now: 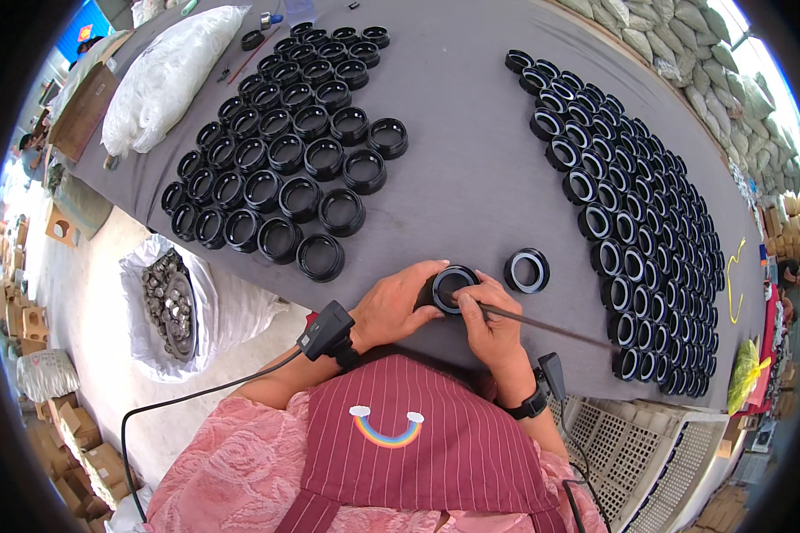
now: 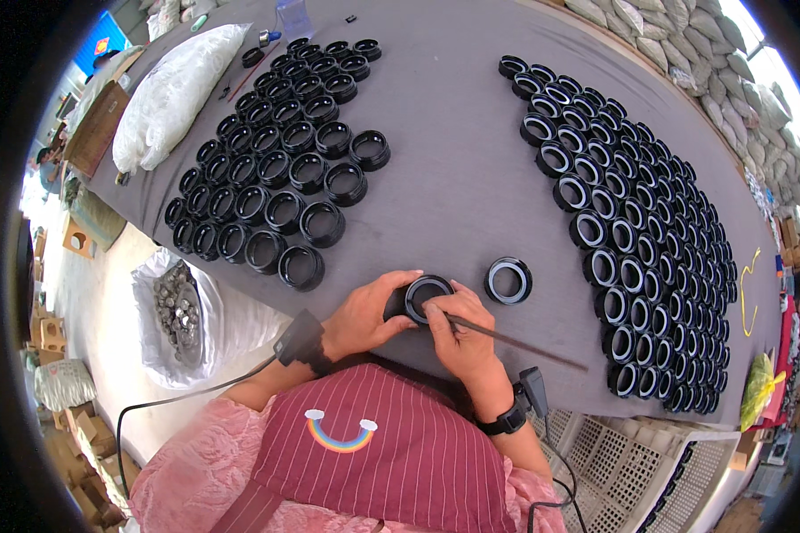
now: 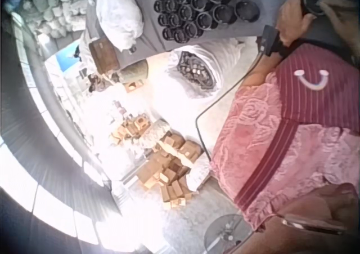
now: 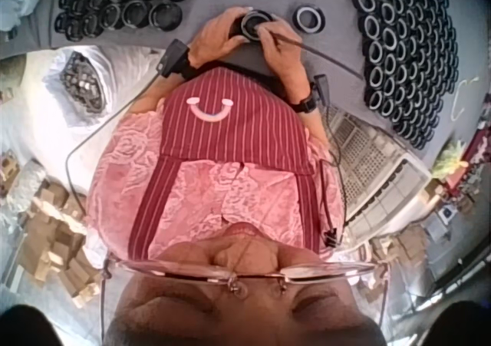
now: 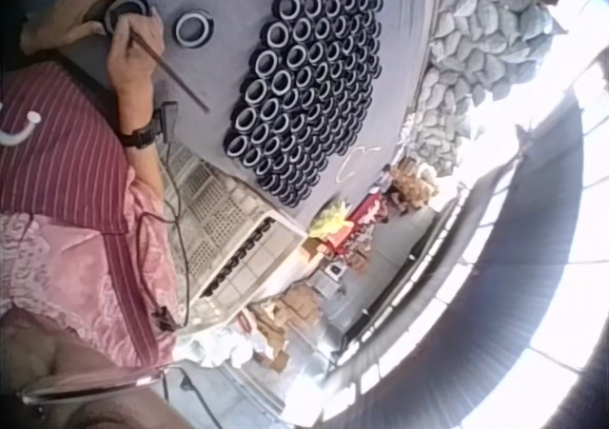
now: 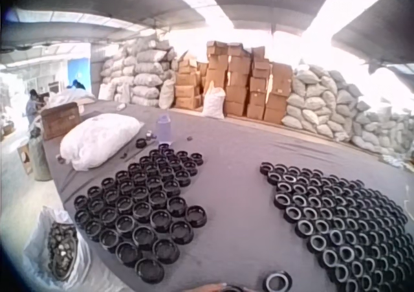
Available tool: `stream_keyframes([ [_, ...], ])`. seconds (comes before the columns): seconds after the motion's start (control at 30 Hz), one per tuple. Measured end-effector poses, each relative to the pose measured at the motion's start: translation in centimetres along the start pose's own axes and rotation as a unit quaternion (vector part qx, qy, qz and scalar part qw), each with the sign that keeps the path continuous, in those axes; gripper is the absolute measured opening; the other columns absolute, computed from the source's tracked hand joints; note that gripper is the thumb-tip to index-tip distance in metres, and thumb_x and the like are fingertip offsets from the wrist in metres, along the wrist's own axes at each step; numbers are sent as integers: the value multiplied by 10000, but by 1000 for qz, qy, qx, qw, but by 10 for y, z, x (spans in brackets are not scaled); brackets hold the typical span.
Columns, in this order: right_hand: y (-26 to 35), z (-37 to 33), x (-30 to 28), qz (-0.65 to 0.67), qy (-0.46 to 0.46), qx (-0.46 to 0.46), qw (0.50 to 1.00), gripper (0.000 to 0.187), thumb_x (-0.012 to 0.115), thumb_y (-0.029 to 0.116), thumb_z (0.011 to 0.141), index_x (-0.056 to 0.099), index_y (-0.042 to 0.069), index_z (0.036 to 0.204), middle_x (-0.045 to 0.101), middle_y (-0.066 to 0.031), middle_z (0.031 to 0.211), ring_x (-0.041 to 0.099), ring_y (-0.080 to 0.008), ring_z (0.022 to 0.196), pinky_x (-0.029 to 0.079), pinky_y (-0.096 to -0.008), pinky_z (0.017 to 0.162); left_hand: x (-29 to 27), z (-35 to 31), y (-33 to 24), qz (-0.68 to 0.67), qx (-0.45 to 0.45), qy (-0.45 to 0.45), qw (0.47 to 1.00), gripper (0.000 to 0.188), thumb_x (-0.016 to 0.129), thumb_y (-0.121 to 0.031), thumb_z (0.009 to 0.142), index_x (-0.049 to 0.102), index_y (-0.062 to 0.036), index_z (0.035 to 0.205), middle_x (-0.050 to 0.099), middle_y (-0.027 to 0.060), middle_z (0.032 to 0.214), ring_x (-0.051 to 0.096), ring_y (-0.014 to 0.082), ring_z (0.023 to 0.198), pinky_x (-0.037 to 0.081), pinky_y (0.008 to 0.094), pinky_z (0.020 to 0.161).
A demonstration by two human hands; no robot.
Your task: The recorder is assembling or inspecting black plastic ring components by inserting white inner rings and using a metal rod to check them.
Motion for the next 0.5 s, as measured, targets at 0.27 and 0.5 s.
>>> stream_keyframes([
  [0.27, -36, -11, -2, 152, -59, 129, 978, 181, 546, 64, 957, 626, 19, 801, 626, -43, 708, 631, -182, 681, 465, -514, 1046, 2, 14, -24, 29, 61, -11, 998, 796, 794, -155, 778, 392, 2, 1447, 510, 228, 1410, 503, 418, 1301, 403, 453, 1125],
  [0.5, -37, -22, -104, -23, -235, 43, 971, 169, 540, 87, 997, 621, -11, 885, 638, -73, 819, 594, -126, 727, 517, -332, 858, -9, 40, -5, 211, 30, -72, 974, 808, 784, -163, 775, 389, -8, 1463, 401, 244, 1509, 426, 437, 1370, 375, 505, 1138],
])
Point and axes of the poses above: each hand's wrist, its own z-axis towards the middle knuckle, its own x-axis out of the palm, y = z × x, the point moved 9 cm from there along z, towards the middle knuckle
